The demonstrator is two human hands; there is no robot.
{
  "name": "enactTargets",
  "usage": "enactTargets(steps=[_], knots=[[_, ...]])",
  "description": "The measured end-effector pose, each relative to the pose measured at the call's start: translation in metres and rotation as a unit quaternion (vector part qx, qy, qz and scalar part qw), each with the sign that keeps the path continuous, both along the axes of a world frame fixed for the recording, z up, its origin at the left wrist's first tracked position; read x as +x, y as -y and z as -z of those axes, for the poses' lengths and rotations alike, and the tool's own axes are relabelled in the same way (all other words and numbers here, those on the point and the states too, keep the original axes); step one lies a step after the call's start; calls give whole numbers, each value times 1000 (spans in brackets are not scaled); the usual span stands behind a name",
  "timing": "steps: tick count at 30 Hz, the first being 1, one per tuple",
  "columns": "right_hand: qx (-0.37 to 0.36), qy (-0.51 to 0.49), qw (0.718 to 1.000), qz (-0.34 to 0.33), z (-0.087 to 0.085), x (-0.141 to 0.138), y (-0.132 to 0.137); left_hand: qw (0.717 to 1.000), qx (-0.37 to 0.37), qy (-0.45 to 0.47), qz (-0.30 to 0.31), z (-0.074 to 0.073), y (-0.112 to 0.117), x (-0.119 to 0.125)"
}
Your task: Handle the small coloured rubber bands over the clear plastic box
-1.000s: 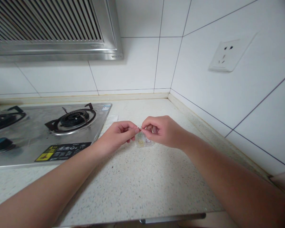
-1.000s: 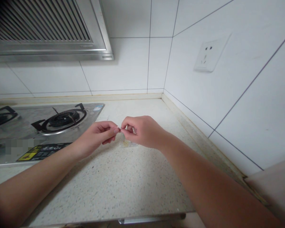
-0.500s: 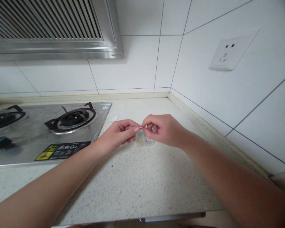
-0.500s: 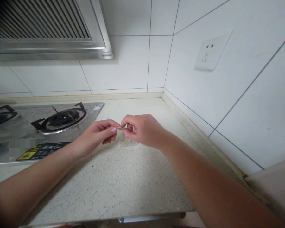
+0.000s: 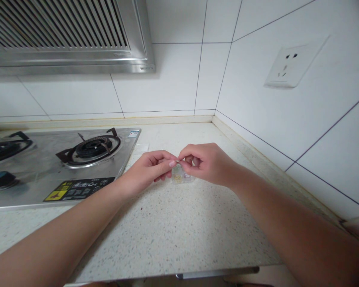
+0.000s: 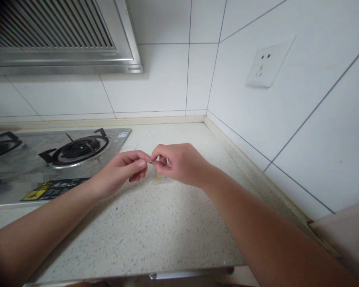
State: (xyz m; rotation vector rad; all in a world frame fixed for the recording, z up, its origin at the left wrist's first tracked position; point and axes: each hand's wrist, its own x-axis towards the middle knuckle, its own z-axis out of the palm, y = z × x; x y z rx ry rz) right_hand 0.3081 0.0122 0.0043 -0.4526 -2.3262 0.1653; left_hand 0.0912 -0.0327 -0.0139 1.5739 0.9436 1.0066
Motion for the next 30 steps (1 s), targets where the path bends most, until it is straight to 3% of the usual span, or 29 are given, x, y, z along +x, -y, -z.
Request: enactTargets(steps=[9, 18, 30], knots=[[-23, 7, 1000, 5, 2, 0, 0, 1000, 9, 6, -10, -1, 1, 1], [-50, 3, 999, 12, 0, 0, 3, 995, 68, 5, -73, -7, 2, 3], [-66, -2, 998, 1, 1, 0, 2, 994, 81, -8, -73, -5, 2, 3]])
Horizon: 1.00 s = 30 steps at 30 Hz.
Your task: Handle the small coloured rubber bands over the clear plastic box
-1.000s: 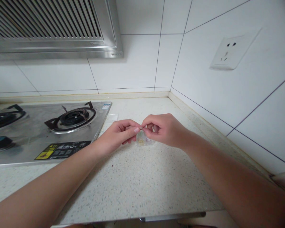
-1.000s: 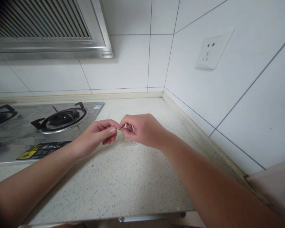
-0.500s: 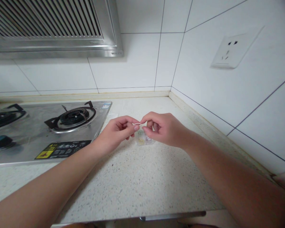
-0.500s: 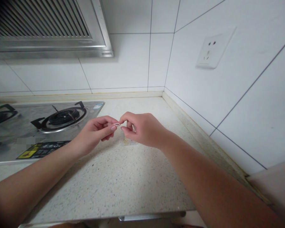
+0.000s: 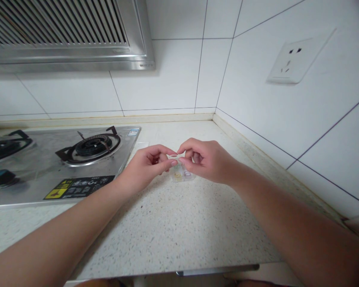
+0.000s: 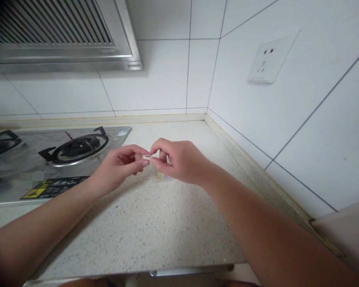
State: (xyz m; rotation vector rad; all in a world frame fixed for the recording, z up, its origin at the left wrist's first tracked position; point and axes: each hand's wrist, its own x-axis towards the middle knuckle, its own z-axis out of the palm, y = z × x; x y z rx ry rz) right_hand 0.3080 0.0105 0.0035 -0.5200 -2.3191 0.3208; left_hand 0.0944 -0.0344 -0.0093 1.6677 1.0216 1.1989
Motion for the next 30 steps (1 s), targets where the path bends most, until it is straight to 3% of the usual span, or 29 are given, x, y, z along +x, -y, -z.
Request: enactTargets(steps=[14, 23, 30], knots=[[-11, 4, 1000, -12, 0, 0, 0, 1000, -8, 9, 9, 4, -2, 0], [-10, 1, 1000, -23, -1, 0, 1, 1000, 1, 4, 2, 0, 0, 1], [22, 1, 999, -25, -1, -1, 2, 1000, -1, 10, 0, 3, -1, 0]])
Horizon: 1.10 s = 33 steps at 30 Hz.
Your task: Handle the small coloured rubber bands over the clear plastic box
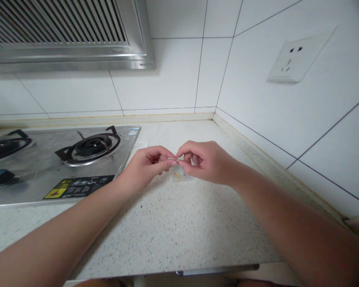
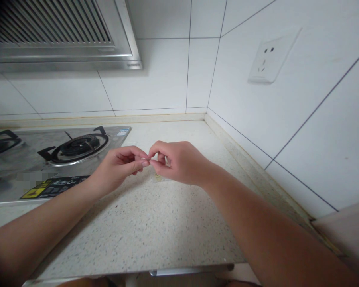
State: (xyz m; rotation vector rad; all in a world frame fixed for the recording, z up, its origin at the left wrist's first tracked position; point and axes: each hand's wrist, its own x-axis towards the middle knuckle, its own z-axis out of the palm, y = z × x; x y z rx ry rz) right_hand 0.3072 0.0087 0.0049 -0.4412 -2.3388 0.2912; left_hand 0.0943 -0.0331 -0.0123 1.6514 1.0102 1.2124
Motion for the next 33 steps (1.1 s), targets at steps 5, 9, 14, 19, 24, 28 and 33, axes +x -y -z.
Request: enactTargets(steps=[5, 9, 14, 19, 24, 28, 33], knots=[[4, 4, 1000, -4, -1, 0, 1, 1000, 4, -6, -5, 1, 0, 0], [8, 6, 1000, 0, 0, 0, 1, 1000, 5, -12, -8, 1, 1, -1], [8, 6, 1000, -2, -1, 0, 1, 1000, 4, -11, -3, 2, 0, -1], [8, 10, 1000, 1, -1, 0, 1, 1000, -1, -9, 2, 0, 1, -1], [22, 11, 1000, 2, -2, 0, 1, 1000, -6, -24, 2, -3, 3, -1], [31, 23, 999, 5, -3, -1, 2, 999, -7, -31, 9, -3, 3, -1], [31, 24, 999, 10, -3, -1, 2, 999, -10, -35, 10, -4, 4, -1]])
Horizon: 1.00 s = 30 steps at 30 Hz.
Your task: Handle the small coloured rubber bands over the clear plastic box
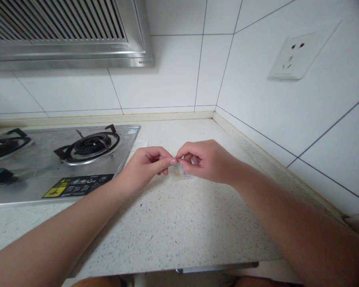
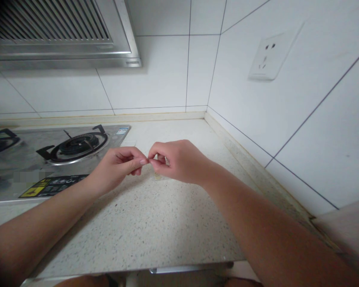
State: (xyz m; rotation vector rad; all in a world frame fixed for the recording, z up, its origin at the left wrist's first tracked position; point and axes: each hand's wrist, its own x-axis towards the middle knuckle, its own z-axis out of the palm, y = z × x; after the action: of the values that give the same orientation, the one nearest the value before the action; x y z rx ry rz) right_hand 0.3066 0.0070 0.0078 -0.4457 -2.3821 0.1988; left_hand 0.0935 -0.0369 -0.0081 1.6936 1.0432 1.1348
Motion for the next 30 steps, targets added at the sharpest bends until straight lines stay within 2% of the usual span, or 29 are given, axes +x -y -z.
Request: enactTargets(steps=[15, 30], knots=[[-21, -7, 1000, 12, -1, 0, 1, 999, 19, -40, 14, 1, 1, 0], [-34, -2, 999, 1, 3, 1, 0, 998, 2, -56, 10, 0, 0, 1]])
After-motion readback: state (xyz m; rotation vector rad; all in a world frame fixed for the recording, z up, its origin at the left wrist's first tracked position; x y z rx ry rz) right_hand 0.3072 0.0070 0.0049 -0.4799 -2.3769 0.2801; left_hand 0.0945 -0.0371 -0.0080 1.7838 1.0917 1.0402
